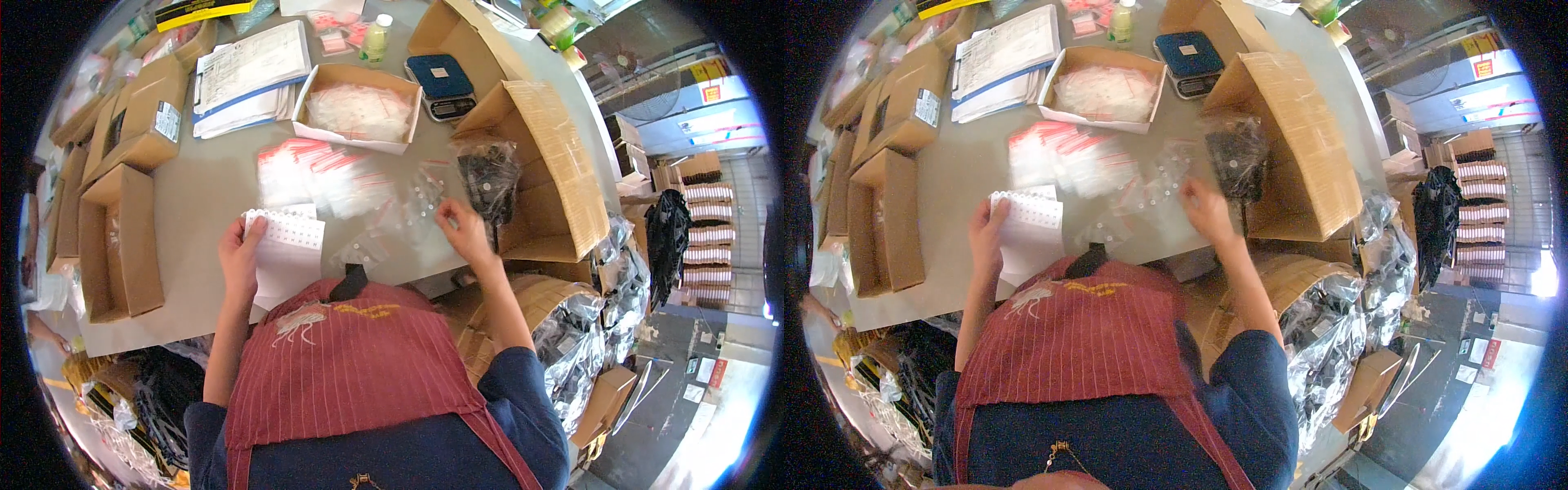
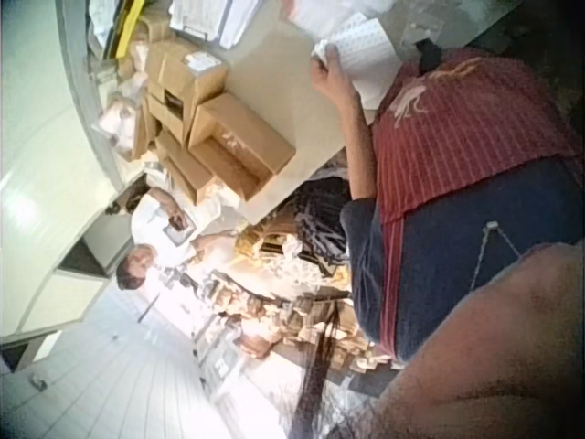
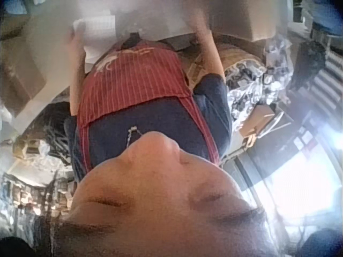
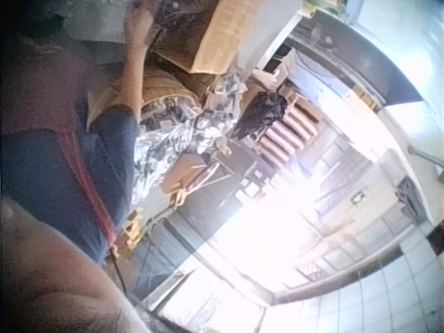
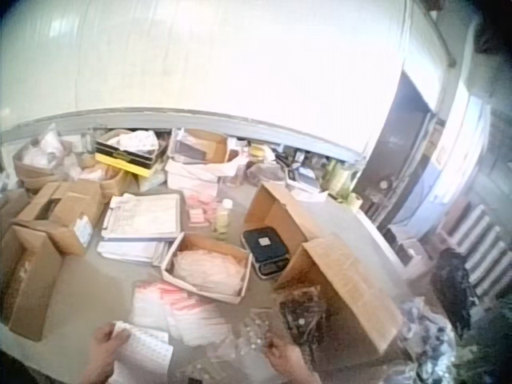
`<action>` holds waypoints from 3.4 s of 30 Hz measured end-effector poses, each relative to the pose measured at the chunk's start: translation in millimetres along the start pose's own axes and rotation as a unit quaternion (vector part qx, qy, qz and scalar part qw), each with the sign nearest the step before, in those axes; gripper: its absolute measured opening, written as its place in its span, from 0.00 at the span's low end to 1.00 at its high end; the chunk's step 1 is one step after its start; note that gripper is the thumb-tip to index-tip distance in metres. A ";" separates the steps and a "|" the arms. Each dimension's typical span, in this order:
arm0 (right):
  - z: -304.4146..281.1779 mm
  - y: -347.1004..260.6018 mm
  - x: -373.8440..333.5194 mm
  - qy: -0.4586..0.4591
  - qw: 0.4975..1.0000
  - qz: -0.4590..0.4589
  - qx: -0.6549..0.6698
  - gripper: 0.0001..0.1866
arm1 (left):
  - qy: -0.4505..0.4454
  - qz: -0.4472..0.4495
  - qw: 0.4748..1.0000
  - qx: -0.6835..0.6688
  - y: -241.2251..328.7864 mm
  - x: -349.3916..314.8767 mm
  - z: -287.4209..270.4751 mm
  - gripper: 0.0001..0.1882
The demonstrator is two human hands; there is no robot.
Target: The person places small plastic parts into clear bags while working at a table covered in boxes and paperwork. The person handles the parts, small bags, and a bottle.
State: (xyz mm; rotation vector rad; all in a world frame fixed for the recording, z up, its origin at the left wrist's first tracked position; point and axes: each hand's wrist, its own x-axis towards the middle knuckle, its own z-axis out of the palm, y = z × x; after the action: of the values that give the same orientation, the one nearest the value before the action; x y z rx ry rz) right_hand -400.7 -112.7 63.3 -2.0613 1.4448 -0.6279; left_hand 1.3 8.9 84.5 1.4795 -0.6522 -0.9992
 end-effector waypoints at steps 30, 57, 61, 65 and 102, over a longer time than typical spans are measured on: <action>-0.9 23.7 61.1 -0.098 0.912 0.235 0.320 0.10 | -0.014 -0.013 0.999 -0.036 6.4 -10.9 2.3 0.11; -5.4 27.3 1.6 -0.083 0.982 0.037 -0.168 0.15 | -0.029 0.030 0.999 -0.005 15.9 -10.9 18.6 0.12; -26.4 -7.1 25.2 -0.150 0.935 0.171 -0.272 0.20 | -0.018 0.016 0.999 -0.038 10.7 -12.9 12.5 0.12; -25.7 21.9 26.1 -0.080 0.977 0.053 -0.190 0.26 | 0.001 0.013 0.999 -0.038 9.3 -13.3 6.5 0.11; 22.7 -58.4 197.5 -0.037 0.973 0.075 0.213 0.19 | -0.033 0.031 0.999 -0.010 34.2 -16.5 20.6 0.13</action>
State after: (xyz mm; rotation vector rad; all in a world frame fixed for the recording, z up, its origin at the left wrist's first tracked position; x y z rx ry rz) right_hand -283.0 -279.6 98.3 -1.6116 1.2761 -0.7184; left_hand -19.5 6.9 122.2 1.4064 -0.7297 -1.0061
